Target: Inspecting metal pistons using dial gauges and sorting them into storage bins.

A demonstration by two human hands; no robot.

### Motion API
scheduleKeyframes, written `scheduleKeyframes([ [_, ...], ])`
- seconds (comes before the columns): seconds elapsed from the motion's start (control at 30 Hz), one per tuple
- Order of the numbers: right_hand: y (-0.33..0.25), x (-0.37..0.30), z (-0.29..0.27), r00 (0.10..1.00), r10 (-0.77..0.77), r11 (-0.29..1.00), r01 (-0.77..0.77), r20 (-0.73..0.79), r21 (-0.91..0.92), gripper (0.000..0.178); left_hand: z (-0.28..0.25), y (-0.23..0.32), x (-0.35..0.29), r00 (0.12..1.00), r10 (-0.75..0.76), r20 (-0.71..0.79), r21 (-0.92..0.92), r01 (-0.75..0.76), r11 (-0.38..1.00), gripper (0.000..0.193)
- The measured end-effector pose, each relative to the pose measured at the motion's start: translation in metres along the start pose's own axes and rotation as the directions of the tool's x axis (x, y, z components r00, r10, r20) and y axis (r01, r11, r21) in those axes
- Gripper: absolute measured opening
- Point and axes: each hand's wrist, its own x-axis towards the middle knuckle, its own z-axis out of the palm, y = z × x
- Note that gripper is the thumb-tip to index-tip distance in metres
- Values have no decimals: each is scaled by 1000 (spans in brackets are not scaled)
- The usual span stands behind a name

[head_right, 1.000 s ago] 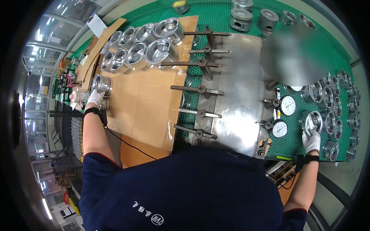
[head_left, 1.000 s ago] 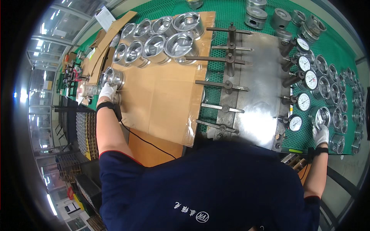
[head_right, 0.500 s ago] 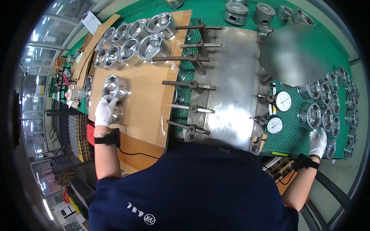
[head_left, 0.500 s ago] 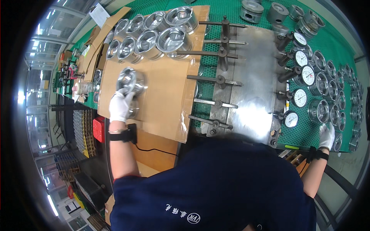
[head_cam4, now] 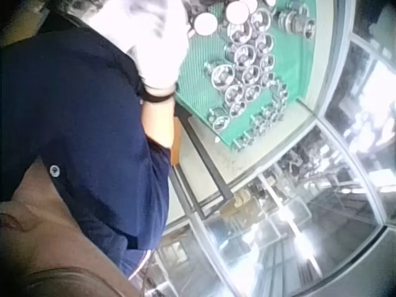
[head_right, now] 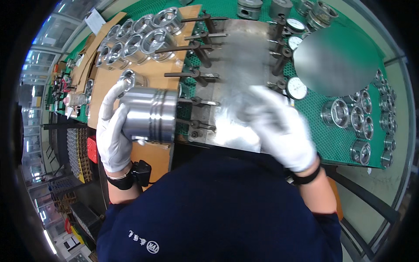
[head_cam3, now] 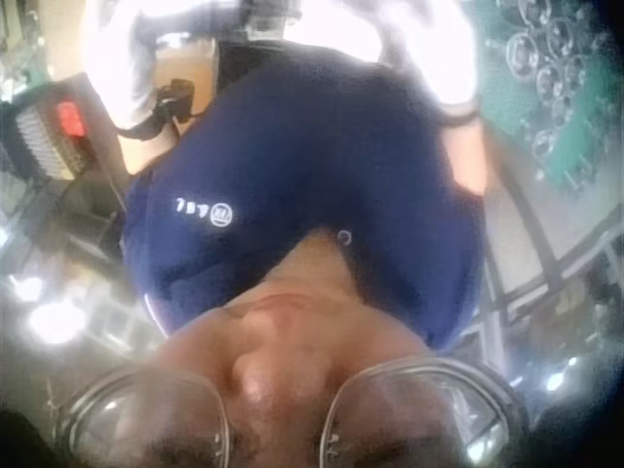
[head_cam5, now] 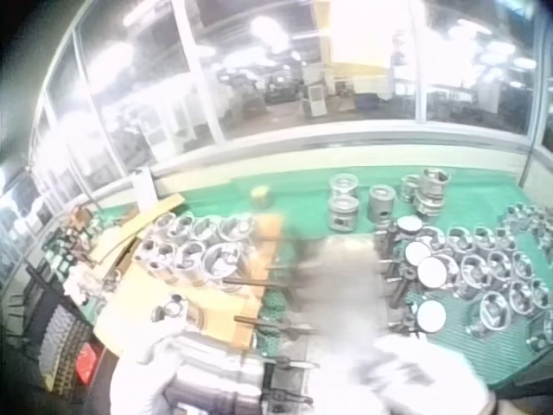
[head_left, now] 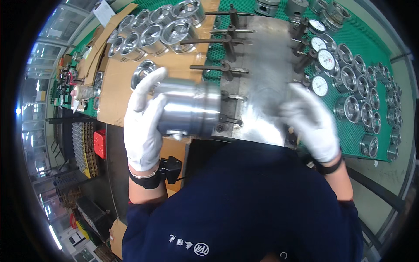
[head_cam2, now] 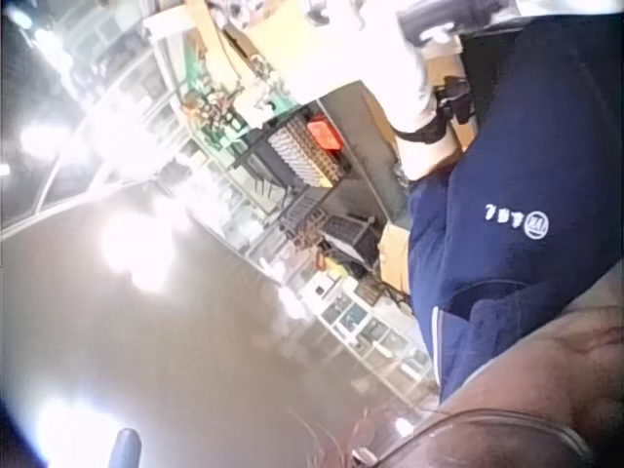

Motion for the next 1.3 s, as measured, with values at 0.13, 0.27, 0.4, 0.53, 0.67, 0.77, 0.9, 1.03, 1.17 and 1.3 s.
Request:
scheduleKeyframes([
  [0.13,-9,4,62,973,-169,972,138,159,192,135,49,9,-5,885,-104,454,-420,316,851,45],
  [0.27,-10,-7,41,985,-151,979,160,81,-129,128,43,-23,1,699,-307,646,-68,454,889,51],
  [0.4,-13,-2,26,979,-187,913,205,85,-352,114,52,-41,-10,678,-203,706,166,121,979,67],
  [0.53,-7,13,33,980,-138,792,198,146,-577,101,82,-50,-8,670,274,690,339,-634,695,85],
  [0.67,-2,14,32,963,-234,804,270,137,-529,96,100,-66,-13,640,341,688,328,-694,641,83],
  [0.77,4,-1,29,965,-259,850,248,41,-464,85,104,-77,-13,648,405,645,328,-713,619,80],
  [0.9,27,-37,28,987,132,958,-152,-97,-243,83,107,-82,-11,621,454,639,330,-754,568,77],
  [1.03,37,-48,40,799,590,690,-574,118,441,82,116,-87,-1,641,440,629,277,-714,643,76],
  [1.17,42,-46,49,794,594,638,-563,130,525,88,124,-84,6,650,399,647,242,-672,700,78],
  [1.3,44,-44,49,784,612,618,-558,107,554,92,127,-86,9,642,400,654,267,-691,672,79],
])
